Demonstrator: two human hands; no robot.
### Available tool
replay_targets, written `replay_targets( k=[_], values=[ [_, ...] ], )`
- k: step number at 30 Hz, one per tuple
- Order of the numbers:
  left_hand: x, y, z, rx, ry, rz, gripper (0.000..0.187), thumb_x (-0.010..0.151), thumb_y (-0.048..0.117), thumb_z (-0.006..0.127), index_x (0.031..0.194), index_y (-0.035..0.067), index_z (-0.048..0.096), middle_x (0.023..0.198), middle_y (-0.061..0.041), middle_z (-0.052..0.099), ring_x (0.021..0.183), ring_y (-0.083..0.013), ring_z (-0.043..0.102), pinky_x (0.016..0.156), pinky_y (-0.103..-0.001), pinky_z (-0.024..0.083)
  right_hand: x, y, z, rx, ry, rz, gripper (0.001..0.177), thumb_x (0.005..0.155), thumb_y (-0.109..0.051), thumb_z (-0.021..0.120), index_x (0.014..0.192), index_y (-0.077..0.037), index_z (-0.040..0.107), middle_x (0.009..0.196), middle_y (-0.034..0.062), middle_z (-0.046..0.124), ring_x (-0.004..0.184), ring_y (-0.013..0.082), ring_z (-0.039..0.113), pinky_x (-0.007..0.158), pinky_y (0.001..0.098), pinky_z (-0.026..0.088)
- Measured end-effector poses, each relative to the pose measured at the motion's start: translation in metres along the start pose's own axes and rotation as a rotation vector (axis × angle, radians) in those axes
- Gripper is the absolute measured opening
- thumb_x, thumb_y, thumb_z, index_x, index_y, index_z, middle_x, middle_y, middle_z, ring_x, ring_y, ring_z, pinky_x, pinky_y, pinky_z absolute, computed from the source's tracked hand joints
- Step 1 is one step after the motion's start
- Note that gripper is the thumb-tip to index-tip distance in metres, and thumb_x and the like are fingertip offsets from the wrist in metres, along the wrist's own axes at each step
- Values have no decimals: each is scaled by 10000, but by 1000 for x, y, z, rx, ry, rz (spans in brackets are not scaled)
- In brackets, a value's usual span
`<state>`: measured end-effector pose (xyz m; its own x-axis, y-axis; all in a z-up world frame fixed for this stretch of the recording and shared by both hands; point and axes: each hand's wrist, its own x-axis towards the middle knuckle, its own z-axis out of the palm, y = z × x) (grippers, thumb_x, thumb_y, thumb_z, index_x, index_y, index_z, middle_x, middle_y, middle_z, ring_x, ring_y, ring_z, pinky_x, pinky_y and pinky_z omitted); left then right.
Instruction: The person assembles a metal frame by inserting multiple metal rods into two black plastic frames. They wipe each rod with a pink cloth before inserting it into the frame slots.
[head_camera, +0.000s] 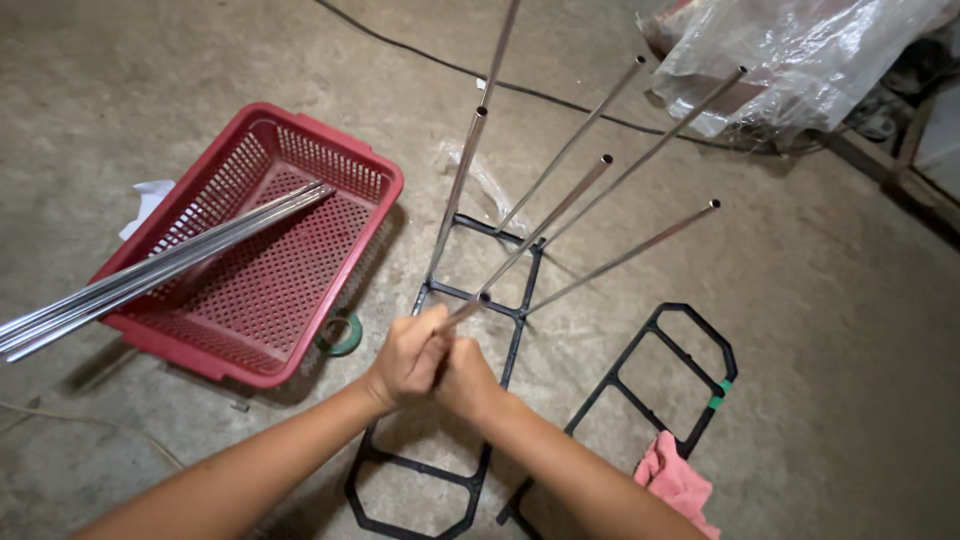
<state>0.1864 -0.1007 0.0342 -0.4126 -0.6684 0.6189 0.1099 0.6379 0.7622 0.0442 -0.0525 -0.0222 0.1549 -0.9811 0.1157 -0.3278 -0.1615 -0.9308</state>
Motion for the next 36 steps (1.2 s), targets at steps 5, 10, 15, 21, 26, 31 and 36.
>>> replay_targets(
  k=[5,10,15,21,26,31,36],
  values=[
    [-8,-2,-2,-6,33,-110,252,1060,228,454,942,28,549,651,-127,531,560,-293,605,540,-390,455,6,1,-3,-186,-78,-73,77,790,-33,666,842,7,705,757,167,725,695,257,733,630,384,569],
    [-24,-11,7,25,120,-316,294,1017,223,545,796,29,561,548,-114,539,472,-244,603,487,-376,453,19,15,-14,-392,-264,-145,145,798,-42,672,932,5,704,827,204,714,750,337,696,671,406,549],
    [-31,-20,9,3,88,-231,321,1004,169,543,713,34,537,584,-136,513,488,-263,565,509,-385,439,14,26,-1,-60,-119,-9,175,845,-49,588,993,-7,673,914,151,742,865,262,711,769,367,575],
    [-21,-26,11,-27,8,-85,145,904,114,519,803,27,576,690,-166,564,611,-345,629,579,-405,487,8,39,0,-49,-95,-92,172,821,-44,619,984,-14,663,923,146,737,893,269,718,777,383,578],
    [-27,-28,12,-11,15,-69,137,902,109,520,809,23,574,718,-179,590,660,-369,644,603,-415,500,3,48,1,-130,-72,-175,232,749,-49,679,975,-2,653,900,189,725,854,298,714,742,415,569],
    [-29,-33,17,-23,107,-276,186,902,121,509,778,13,593,654,-159,571,564,-270,623,567,-393,477,7,61,2,-161,-108,-82,186,820,-104,641,972,-17,703,893,174,760,852,310,763,755,423,592],
    [-21,-15,14,2,212,-376,295,932,270,724,1010,16,595,845,-113,594,809,-226,603,753,-348,511,0,59,-1,-567,-219,4,252,814,-246,742,952,-35,739,896,203,736,840,389,724,755,459,569]
  ],
)
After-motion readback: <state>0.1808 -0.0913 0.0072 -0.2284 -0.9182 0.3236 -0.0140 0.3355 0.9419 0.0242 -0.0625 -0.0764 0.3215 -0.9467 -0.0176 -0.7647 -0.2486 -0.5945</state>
